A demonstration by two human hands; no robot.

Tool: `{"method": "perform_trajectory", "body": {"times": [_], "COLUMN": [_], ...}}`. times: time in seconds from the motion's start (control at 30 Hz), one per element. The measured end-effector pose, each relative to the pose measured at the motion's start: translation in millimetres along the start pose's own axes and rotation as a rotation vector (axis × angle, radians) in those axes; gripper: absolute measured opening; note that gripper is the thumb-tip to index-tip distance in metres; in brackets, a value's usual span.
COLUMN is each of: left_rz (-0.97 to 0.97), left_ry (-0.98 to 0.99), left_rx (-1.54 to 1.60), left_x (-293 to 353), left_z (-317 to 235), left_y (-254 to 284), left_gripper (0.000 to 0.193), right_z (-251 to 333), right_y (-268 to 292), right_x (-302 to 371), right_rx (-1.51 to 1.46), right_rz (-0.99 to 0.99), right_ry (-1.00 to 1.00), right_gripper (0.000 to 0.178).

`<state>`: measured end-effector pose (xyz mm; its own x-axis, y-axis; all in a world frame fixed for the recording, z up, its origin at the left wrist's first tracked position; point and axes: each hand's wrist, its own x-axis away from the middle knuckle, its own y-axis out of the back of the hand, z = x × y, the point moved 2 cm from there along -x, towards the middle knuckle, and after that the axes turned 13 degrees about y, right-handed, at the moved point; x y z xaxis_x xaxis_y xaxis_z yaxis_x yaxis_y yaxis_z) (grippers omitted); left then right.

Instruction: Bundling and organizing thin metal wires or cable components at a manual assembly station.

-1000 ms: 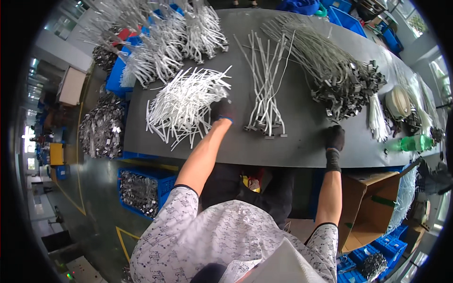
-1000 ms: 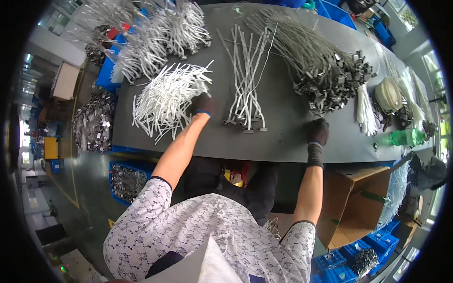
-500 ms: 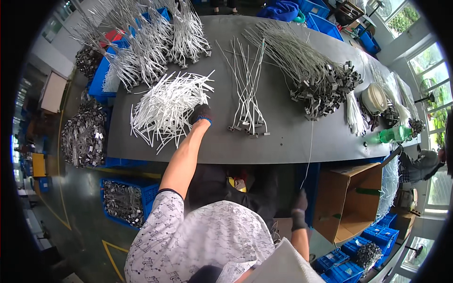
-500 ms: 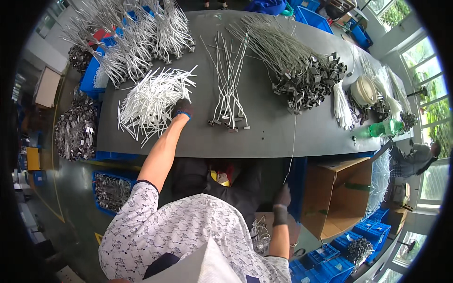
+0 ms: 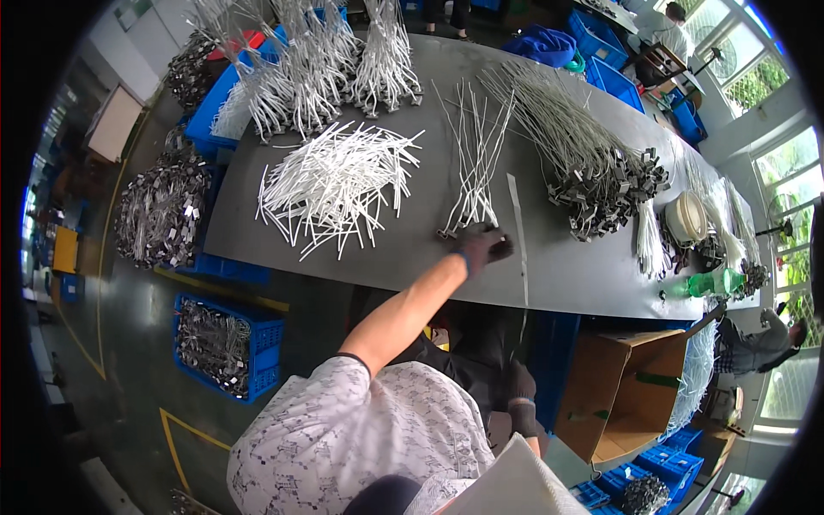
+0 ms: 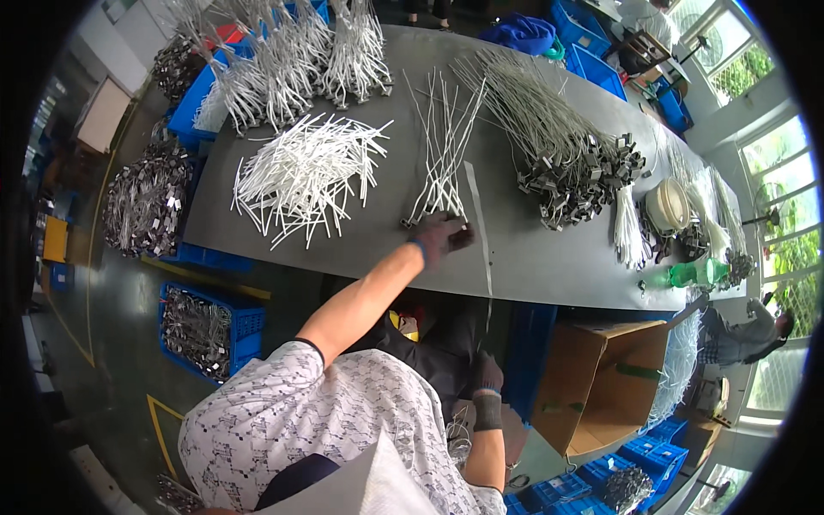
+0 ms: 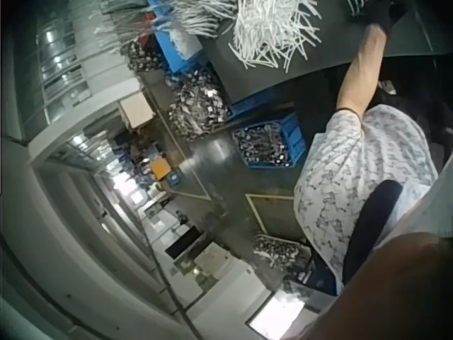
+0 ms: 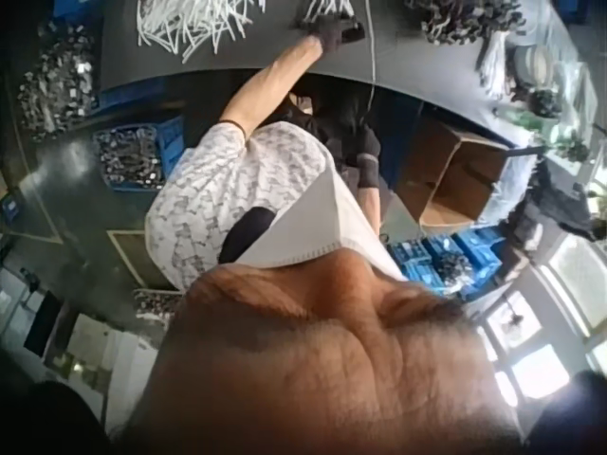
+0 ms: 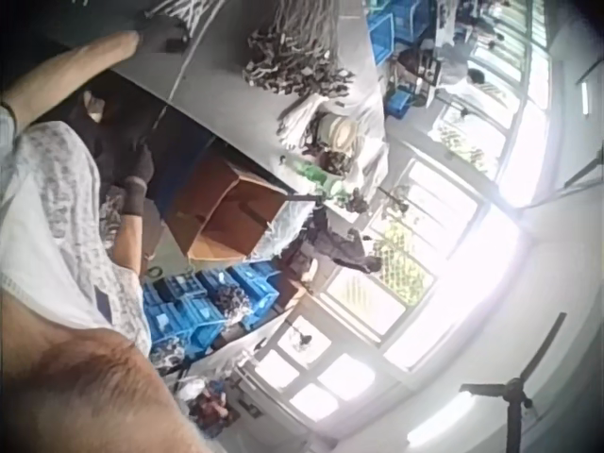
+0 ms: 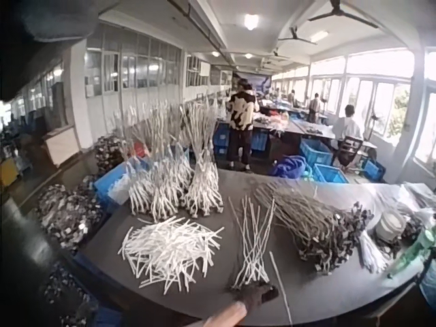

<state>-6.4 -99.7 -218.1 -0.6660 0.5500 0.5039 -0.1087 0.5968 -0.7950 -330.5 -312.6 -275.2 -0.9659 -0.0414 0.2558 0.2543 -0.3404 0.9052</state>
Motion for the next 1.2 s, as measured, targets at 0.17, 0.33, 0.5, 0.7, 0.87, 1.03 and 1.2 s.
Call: {"method": "perform_trajectory", "body": {"times": [0.17,0.33,0.5,0.7,0.87,1.03,1.2], "left_rz": [-0.139,-0.302,-0.214,-0.125,0.098,0.097,-0.025], "left_ry": [-0.335,-0.822,-0.499,-0.282,0.044,-0.019,-0.24], "left_rx": [0.088,-0.192,-0.523,-0.568,-0.57,-0.626,-0.542], "left_x": [26,61,61,48,65,94,82], "left_z": [-42,-67,-56,-39,28,34,27], "left_y": [-58,-60,-47,-46,-61,-50,-44], "left_gripper": [0.006,0.014,0.02,0.023,0.032,0.026,0.024], "right_z": [8,-2,-3,46,109,131,142], "right_y": [23,0,-7,58,137,137,122], "right_x": [-16,6,14,-14,-103,-152,-185], "right_rx": [0.088,0.107,0.08,-0.106,-0.51,-1.41,-1.175], "right_rz": [-0.034,0.108,0.049,-0.135,-0.79,-0.649,-0.667], "right_ry": [0.1,0.007,0.021,0.298,0.295,-0.081,0.063], "right_gripper": [0.022,0.015,0.017,0.019,0.025,0.035,0.057]}}
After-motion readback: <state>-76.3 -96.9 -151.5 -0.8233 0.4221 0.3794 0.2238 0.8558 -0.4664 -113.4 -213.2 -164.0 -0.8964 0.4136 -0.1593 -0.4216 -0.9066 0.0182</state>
